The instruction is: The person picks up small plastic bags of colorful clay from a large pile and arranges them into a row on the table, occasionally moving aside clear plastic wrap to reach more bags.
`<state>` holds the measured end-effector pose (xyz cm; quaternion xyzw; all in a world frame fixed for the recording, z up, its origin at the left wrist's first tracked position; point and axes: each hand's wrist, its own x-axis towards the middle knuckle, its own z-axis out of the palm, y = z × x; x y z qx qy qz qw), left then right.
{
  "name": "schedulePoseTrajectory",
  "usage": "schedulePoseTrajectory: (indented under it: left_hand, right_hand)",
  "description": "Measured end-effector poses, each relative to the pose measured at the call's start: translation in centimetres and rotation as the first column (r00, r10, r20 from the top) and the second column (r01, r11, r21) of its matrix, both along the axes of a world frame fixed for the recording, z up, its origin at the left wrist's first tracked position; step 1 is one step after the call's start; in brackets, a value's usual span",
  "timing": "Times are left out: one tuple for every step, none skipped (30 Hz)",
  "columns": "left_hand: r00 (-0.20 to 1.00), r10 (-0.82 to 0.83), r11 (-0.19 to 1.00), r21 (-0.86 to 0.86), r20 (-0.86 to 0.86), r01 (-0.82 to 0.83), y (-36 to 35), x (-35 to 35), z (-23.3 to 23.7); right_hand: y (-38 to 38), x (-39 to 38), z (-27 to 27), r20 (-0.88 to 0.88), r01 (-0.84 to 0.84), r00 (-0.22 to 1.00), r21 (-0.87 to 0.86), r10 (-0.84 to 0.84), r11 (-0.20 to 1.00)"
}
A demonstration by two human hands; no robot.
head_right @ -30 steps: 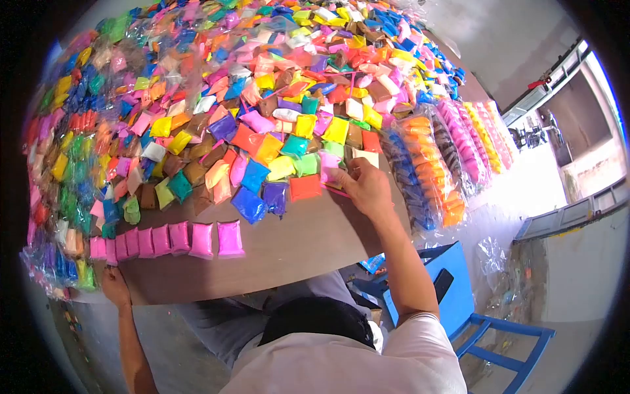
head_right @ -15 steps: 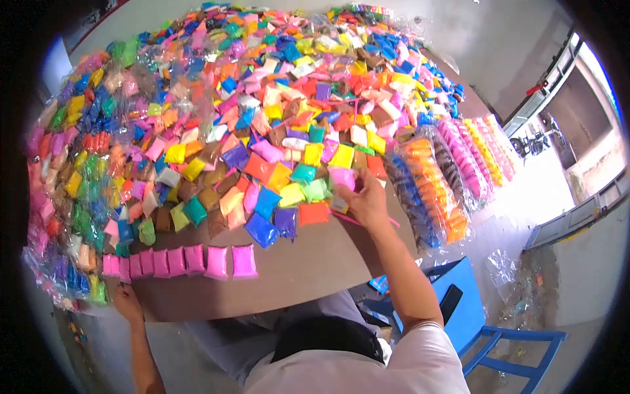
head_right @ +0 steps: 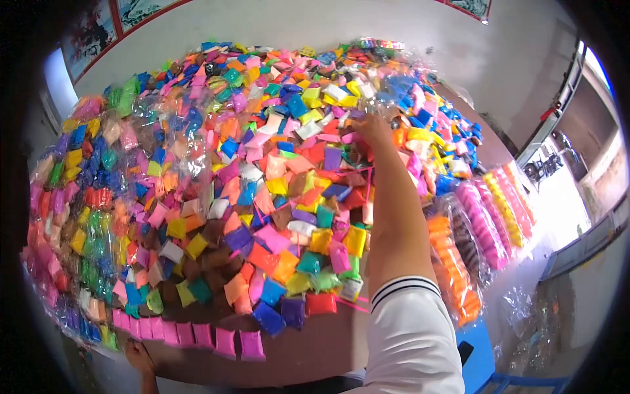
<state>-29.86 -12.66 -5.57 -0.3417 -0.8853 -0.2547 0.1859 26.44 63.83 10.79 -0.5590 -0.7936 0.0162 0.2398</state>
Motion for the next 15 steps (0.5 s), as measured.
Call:
schedulePoseTrajectory:
  left_hand:
    - [1.0, -0.006, 1.0, -0.026, -0.01, 0.005, 0.1, -0.1, 0.2]
    - [1.0, 0.022, 0.999, -0.034, 0.016, -0.021, 0.2, -0.1, 0.2]
    - [0.998, 0.043, 0.998, -0.05, 0.045, -0.041, 0.3, 0.2, 0.5]
    - [0.995, 0.062, 0.996, -0.073, 0.072, -0.057, 0.3, 0.3, 1.0]
    - [0.998, 0.035, 0.995, -0.1, 0.053, -0.03, 0.3, 0.2, 1.4]
    - [0.999, 0.013, 0.992, -0.126, 0.041, -0.008, 0.2, 0.1, 1.2]
    - [1.0, -0.003, 0.989, -0.147, 0.027, 0.007, 0.1, 0.2, 1.2]
    - [0.998, 0.047, 0.968, -0.246, 0.034, -0.037, -0.3, 0.1, 1.6]
    - [0.998, 0.058, 0.961, -0.274, 0.025, -0.049, -0.1, 0.4, 2.0]
    - [0.998, 0.066, 0.954, -0.294, 0.011, -0.06, 0.7, 1.0, 2.5]
    - [0.997, 0.074, 0.946, -0.315, -0.005, -0.071, 0.9, 1.6, 2.9]
    - [0.985, 0.171, 0.946, -0.275, -0.037, -0.174, 0.7, 2.1, 2.6]
    - [0.963, 0.264, 0.935, -0.227, -0.063, -0.271, 0.8, 2.5, 1.8]
    - [0.931, 0.354, 0.916, -0.171, -0.085, -0.364, 1.0, 2.8, 1.1]
    - [0.94, 0.339, 0.936, -0.089, -0.036, -0.341, 1.2, 3.4, 0.4]
  right_hand:
    - [1.1, 0.3, -0.8, -0.051, 0.041, 0.998, 0.019, -0.04, 0.999]
    - [2.2, 0.6, -1.6, -0.104, 0.081, 0.992, 0.036, -0.077, 0.996]
    - [5.4, 2.1, -3.8, -0.156, 0.143, 0.98, 0.116, -0.124, 0.983]
    - [5.3, 2.2, -4.1, -0.21, 0.211, 0.963, 0.187, -0.171, 0.959]
    - [5.2, 3.5, -3.6, -0.395, 0.286, 0.902, 0.246, -0.174, 0.926]
    - [4.5, 4.5, -1.7, -0.369, 0.259, 0.91, 0.158, -0.187, 0.953]
    - [3.7, 4.6, -0.5, -0.504, 0.238, 0.863, 0.329, -0.044, 0.914]
    - [2.7, 5.6, 1.2, -0.619, 0.179, 0.785, 0.218, -0.006, 0.959]
    - [4.1, 7.2, 1.5, -0.693, 0.102, 0.713, 0.257, 0.109, 0.961]
    - [1.4, 6.8, 4.1, -0.832, 0.032, 0.553, 0.064, 0.036, 0.997]
    - [-2.5, 5.4, 6.6, -0.901, -0.086, 0.415, 0.098, 0.125, 0.991]
    - [-5.0, 5.0, 8.2, -0.894, -0.178, 0.402, 0.137, 0.199, 0.975]
    - [-7.2, 4.3, 8.9, -0.918, -0.251, 0.335, 0.129, 0.211, 0.959]
    - [-9.5, 3.3, 9.5, -0.939, -0.323, 0.264, 0.131, 0.222, 0.937]
    - [-12.0, 2.3, 9.9, -0.955, -0.392, 0.192, 0.138, 0.228, 0.909]
